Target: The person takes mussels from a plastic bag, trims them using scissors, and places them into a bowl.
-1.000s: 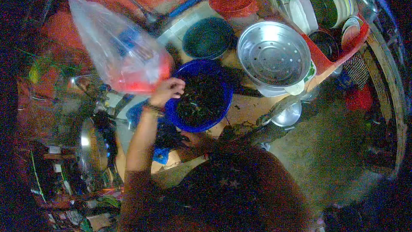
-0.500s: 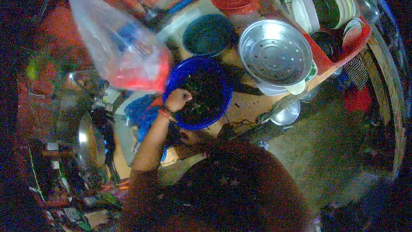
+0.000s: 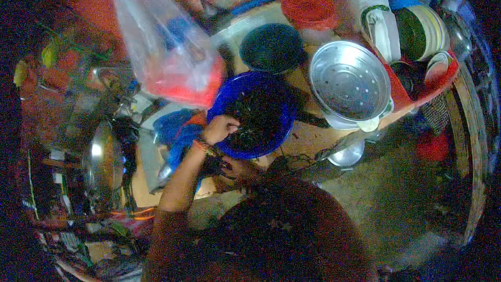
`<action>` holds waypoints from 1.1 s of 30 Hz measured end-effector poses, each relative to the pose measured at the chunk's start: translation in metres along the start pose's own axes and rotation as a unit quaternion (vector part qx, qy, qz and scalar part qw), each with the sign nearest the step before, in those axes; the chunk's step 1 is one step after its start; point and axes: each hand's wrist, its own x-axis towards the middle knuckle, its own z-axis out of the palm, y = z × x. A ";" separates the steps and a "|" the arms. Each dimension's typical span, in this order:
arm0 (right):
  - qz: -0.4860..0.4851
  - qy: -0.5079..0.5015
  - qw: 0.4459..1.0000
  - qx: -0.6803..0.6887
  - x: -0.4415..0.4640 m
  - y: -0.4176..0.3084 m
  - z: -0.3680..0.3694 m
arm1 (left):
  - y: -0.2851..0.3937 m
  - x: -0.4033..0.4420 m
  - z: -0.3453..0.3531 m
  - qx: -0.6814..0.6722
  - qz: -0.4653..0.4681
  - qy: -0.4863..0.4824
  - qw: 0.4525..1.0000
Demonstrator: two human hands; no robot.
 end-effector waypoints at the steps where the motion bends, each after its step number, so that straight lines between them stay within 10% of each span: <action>1: -0.001 -0.003 1.000 0.002 -0.001 0.006 0.005 | 0.005 -0.003 -0.002 0.000 -0.004 0.002 1.000; 5: 0.010 -0.013 0.999 0.029 0.000 -0.011 -0.004 | 0.023 -0.009 -0.008 -0.014 -0.061 -0.049 0.997; 10: 0.046 -0.033 0.995 0.082 0.003 -0.011 -0.007 | 0.011 -0.015 -0.027 0.025 0.076 0.160 0.984; 13: 0.120 -0.152 0.980 -0.052 -0.014 -0.038 -0.027 | 0.000 -0.031 -0.043 -0.013 0.109 0.295 0.949; 14: 0.197 -0.145 0.968 -0.054 -0.018 -0.063 -0.036 | -0.002 -0.040 -0.054 -0.156 -0.017 0.164 0.974; 16: 0.342 -0.121 0.930 -0.056 -0.023 -0.096 -0.049 | -0.005 -0.050 -0.046 -0.276 -0.051 0.209 0.937; 19: 0.110 -0.154 0.981 0.043 -0.066 -0.073 -0.071 | -0.012 -0.057 -0.028 -0.371 -0.068 0.246 0.893; 21: 0.272 0.036 0.935 0.226 -0.074 -0.098 -0.053 | -0.006 -0.054 -0.016 -0.410 -0.062 0.289 0.863; 33: 0.381 -0.068 0.840 0.379 -0.029 -0.132 -0.115 | 0.050 -0.033 0.025 -0.075 -0.011 0.372 0.925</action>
